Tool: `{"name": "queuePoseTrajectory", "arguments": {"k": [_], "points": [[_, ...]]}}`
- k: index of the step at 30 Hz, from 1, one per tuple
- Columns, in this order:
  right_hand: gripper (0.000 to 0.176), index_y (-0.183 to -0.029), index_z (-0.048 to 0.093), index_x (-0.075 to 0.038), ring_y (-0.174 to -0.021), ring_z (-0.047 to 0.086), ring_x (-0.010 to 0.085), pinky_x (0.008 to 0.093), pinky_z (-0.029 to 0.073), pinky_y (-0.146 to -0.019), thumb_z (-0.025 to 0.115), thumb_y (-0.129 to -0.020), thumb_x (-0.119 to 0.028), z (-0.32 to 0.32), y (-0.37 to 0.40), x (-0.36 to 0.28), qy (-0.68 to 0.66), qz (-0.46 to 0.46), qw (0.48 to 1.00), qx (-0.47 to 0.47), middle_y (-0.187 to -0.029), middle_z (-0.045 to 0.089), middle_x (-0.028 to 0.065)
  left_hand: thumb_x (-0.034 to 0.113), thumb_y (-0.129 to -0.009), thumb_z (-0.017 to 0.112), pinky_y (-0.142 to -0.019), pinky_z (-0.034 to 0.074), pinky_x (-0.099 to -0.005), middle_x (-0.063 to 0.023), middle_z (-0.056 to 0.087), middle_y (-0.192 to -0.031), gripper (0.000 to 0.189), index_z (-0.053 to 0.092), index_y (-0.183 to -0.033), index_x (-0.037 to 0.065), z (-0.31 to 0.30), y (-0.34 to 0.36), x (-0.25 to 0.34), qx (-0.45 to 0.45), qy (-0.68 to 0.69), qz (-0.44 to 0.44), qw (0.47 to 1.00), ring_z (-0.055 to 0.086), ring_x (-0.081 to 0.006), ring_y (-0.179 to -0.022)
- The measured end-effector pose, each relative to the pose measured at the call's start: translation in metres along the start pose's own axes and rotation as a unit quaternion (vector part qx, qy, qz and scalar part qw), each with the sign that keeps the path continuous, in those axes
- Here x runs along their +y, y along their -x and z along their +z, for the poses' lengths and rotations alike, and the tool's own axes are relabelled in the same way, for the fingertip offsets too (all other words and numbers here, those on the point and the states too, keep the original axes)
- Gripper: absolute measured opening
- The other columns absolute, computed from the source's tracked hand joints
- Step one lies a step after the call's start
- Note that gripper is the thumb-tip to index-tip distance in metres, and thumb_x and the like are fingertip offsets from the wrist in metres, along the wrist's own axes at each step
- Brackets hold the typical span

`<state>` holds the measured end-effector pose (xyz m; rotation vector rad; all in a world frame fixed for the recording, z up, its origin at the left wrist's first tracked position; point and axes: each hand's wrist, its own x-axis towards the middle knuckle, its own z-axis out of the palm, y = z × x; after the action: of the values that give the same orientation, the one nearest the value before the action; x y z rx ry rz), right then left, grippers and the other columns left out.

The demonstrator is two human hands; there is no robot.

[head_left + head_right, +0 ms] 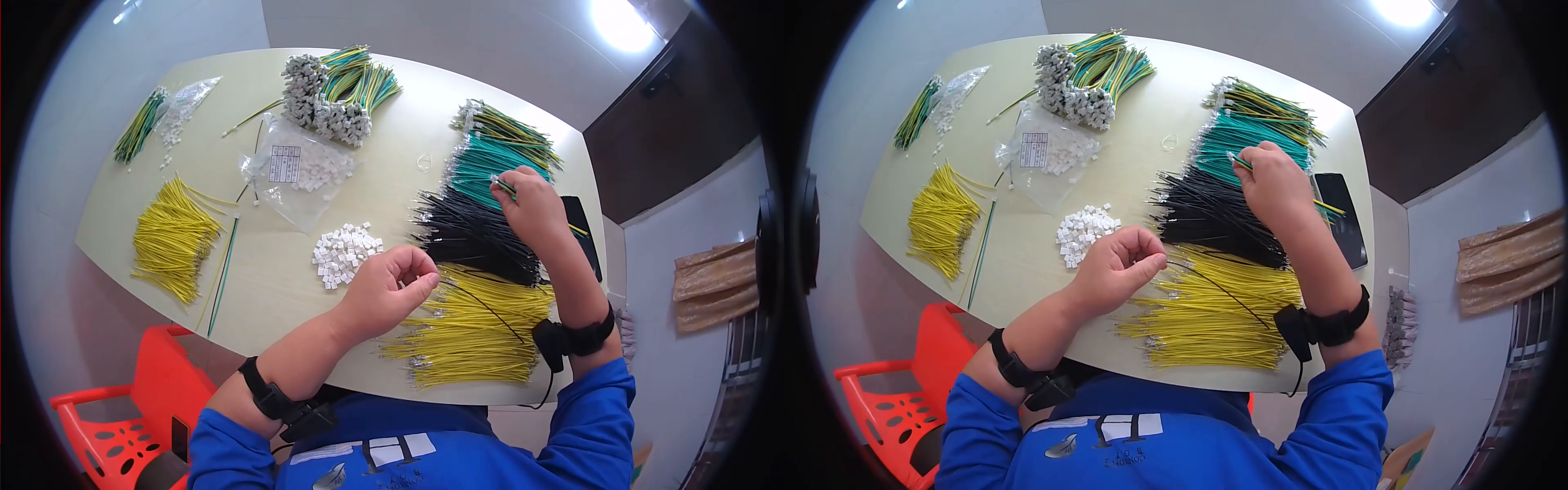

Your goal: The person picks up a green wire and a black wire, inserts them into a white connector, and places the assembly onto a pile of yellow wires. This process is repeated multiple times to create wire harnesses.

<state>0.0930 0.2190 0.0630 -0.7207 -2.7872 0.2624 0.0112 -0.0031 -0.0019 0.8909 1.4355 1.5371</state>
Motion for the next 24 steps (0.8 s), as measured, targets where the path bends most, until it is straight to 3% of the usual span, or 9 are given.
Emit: {"name": "queuePoseTrajectory", "arguments": {"k": [8, 11, 16, 19, 21, 24], "points": [[0.019, -0.096, 0.062, -0.007, -0.085, 0.059, 0.0310, 0.0391, 0.047, -0.071, 0.065, -0.081, -0.019, 0.031, -0.019, 0.010, -0.005, -0.032, 0.999, 0.030, -0.094, 0.058, 0.0104, 0.009, -0.089, 0.061, -0.062, 0.040, -0.0155, 0.0049, 0.055, -0.080, 0.010, 0.058, -0.096, 0.003, 0.002, -0.002, 0.000, 0.009, -0.002, 0.023, 1.000, 0.048, -0.0003, -0.070], [0.020, -0.096, 0.060, -0.006, -0.086, 0.059, 0.0310, 0.0393, 0.047, -0.071, 0.065, -0.081, -0.018, 0.035, -0.020, 0.010, 0.010, -0.004, 1.000, -0.006, -0.096, 0.057, 0.0102, 0.009, -0.089, 0.061, -0.064, 0.040, -0.0157, 0.0047, 0.055, -0.081, 0.010, 0.058, -0.096, 0.003, 0.002, -0.003, 0.000, 0.010, 0.000, 0.022, 1.000, 0.048, -0.0007, -0.071], [0.018, -0.092, 0.058, -0.003, -0.085, 0.058, 0.0317, 0.0396, 0.047, -0.071, 0.065, -0.081, -0.016, 0.035, -0.019, 0.010, -0.009, -0.019, 1.000, 0.010, -0.092, 0.058, 0.0116, 0.009, -0.088, 0.062, -0.065, 0.041, -0.0159, 0.0042, 0.056, -0.082, 0.010, 0.058, -0.095, 0.003, 0.001, -0.003, -0.001, 0.013, 0.009, 0.017, 1.000, 0.049, -0.0010, -0.072], [0.013, -0.088, 0.057, -0.002, -0.082, 0.058, 0.0307, 0.0376, 0.047, -0.070, 0.063, -0.082, -0.011, 0.037, -0.016, 0.018, -0.063, -0.082, 0.991, 0.087, -0.087, 0.059, 0.0128, 0.010, -0.088, 0.063, -0.064, 0.040, -0.0159, 0.0042, 0.055, -0.081, 0.010, 0.059, -0.094, 0.004, 0.002, -0.005, -0.003, 0.025, 0.006, 0.040, 0.999, 0.048, -0.0008, -0.071], [0.012, -0.089, 0.057, -0.002, -0.081, 0.059, 0.0294, 0.0360, 0.047, -0.069, 0.063, -0.081, -0.009, 0.027, -0.008, 0.012, -0.090, -0.103, 0.988, 0.077, -0.087, 0.059, 0.0126, 0.011, -0.088, 0.063, -0.061, 0.040, -0.0158, 0.0044, 0.055, -0.078, 0.010, 0.059, -0.094, 0.004, 0.001, -0.006, -0.006, 0.040, -0.007, 0.081, 0.996, 0.047, -0.0006, -0.068], [0.011, -0.090, 0.058, -0.002, -0.079, 0.059, 0.0269, 0.0328, 0.047, -0.069, 0.062, -0.080, -0.004, 0.009, 0.005, 0.002, -0.139, -0.145, 0.978, 0.059, -0.085, 0.060, 0.0121, 0.011, -0.088, 0.062, -0.056, 0.039, -0.0158, 0.0044, 0.055, -0.076, 0.010, 0.059, -0.094, 0.004, 0.001, -0.003, 0.000, 0.043, 0.009, 0.049, 0.998, 0.047, -0.0005, -0.065]]}}
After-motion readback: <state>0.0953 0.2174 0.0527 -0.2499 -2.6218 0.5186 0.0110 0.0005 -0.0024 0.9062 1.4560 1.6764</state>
